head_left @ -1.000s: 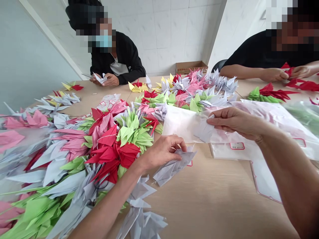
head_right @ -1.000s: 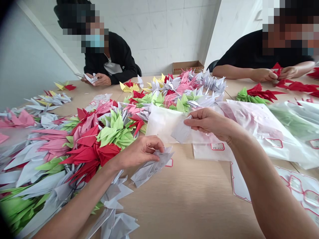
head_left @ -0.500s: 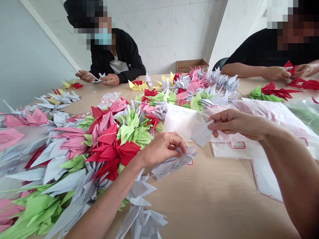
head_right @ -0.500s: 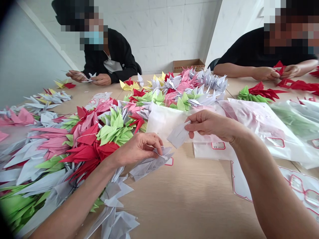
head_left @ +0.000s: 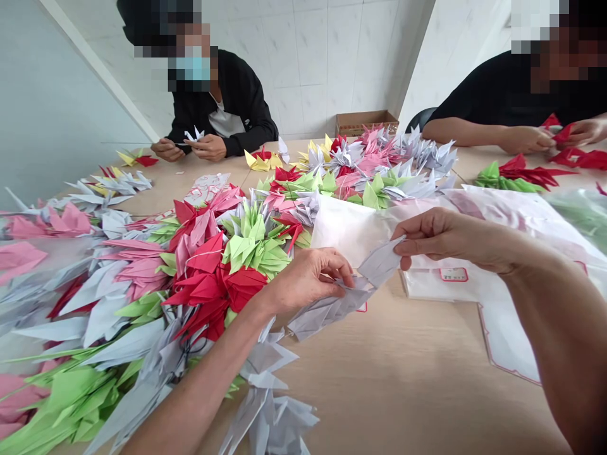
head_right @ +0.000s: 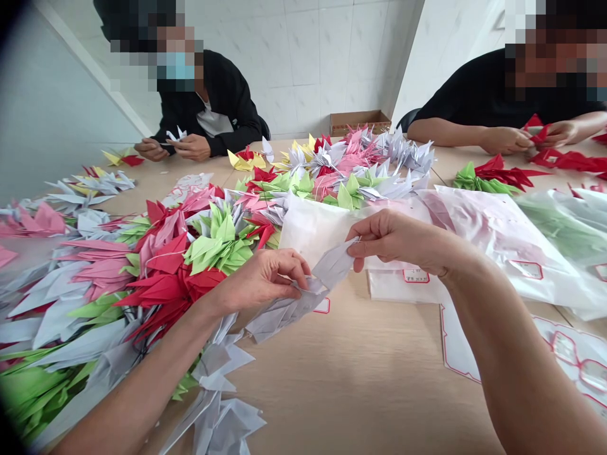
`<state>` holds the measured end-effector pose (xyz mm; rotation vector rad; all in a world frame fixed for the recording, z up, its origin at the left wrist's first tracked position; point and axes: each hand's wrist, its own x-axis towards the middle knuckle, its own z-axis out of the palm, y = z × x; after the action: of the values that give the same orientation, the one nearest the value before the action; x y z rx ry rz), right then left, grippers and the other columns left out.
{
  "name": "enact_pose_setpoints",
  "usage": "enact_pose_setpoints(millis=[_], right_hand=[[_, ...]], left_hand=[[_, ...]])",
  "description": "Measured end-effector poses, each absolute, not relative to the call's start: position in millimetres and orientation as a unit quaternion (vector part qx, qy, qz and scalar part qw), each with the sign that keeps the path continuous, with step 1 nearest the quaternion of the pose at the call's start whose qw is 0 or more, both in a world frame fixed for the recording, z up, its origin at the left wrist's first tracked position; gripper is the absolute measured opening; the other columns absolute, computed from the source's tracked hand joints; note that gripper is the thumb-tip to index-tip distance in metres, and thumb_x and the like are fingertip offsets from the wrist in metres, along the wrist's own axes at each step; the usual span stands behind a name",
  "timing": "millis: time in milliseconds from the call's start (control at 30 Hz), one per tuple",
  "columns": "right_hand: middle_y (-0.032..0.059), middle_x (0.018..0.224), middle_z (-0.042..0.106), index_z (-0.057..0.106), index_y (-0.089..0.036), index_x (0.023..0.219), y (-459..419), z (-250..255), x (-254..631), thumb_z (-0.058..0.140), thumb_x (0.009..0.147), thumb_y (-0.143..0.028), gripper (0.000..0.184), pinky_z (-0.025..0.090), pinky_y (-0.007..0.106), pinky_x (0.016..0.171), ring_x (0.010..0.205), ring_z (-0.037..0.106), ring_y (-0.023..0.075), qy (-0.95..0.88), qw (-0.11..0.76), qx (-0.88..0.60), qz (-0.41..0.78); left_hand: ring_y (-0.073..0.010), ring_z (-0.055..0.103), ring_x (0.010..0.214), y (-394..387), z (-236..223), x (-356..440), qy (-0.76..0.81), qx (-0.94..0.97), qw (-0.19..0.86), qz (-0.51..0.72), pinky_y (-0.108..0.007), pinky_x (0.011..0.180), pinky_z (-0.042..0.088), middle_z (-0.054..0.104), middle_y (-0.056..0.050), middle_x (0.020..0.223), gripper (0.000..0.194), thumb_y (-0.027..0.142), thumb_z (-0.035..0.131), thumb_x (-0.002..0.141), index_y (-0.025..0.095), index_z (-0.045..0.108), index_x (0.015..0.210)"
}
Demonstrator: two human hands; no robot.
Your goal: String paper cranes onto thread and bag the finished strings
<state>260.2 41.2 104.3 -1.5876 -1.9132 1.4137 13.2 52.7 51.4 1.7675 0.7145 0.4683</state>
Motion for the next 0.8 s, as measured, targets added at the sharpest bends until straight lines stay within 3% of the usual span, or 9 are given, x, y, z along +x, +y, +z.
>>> enact_pose_setpoints(millis=[233,333,433,567,800], right_hand=[[-0.0008,0.065,0.062,0.068,-0.022,0.072,41,104,261,0.062,0.073,-0.043,0.022,0.024,0.022,0.045,0.05,0.037,0.0078,-0.673,0.11,-0.537,0.496],[-0.0012,0.06,0.057,0.069,-0.021,0.07,41,104,265,0.062,0.073,-0.041,0.021,0.022,0.023,0.045,0.049,0.033,0.0076,-0.692,0.091,-0.535,0.476],[-0.0026,0.053,0.047,0.07,-0.022,0.07,40,104,270,0.062,0.073,-0.041,0.021,0.022,0.024,0.045,0.049,0.03,0.0077,-0.717,0.076,-0.543,0.432],[-0.0036,0.051,0.046,0.071,-0.024,0.073,37,106,272,0.062,0.073,-0.041,0.019,0.022,0.023,0.045,0.047,0.032,0.0077,-0.733,0.062,-0.574,0.361],[-0.0042,0.044,0.045,0.072,-0.026,0.072,28,112,266,0.062,0.073,-0.037,0.015,0.022,0.025,0.044,0.041,0.035,0.0086,-0.764,0.074,-0.602,0.223]], left_hand=[[-0.0127,0.062,0.083,54,52,11,0.309,0.758,0.539,0.199,-0.025,0.075,0.051,0.062,-0.004,0.093,0.011,0.007,0.066,0.068,0.014,0.067,0.075],[-0.0124,0.061,0.081,53,57,11,0.314,0.781,0.499,0.205,-0.023,0.072,0.051,0.062,-0.003,0.092,0.009,0.009,0.066,0.07,0.015,0.068,0.076],[-0.0105,0.061,0.076,48,65,12,0.323,0.819,0.421,0.218,-0.021,0.068,0.049,0.063,-0.003,0.091,0.009,0.011,0.066,0.073,0.017,0.07,0.078],[-0.0085,0.059,0.073,41,74,16,0.311,0.863,0.316,0.241,-0.02,0.066,0.045,0.062,-0.001,0.087,0.012,0.01,0.063,0.076,0.018,0.071,0.081],[-0.0075,0.058,0.07,40,75,16,0.294,0.874,0.284,0.263,-0.018,0.064,0.044,0.06,0.0,0.082,0.009,0.011,0.061,0.079,0.017,0.068,0.076]])
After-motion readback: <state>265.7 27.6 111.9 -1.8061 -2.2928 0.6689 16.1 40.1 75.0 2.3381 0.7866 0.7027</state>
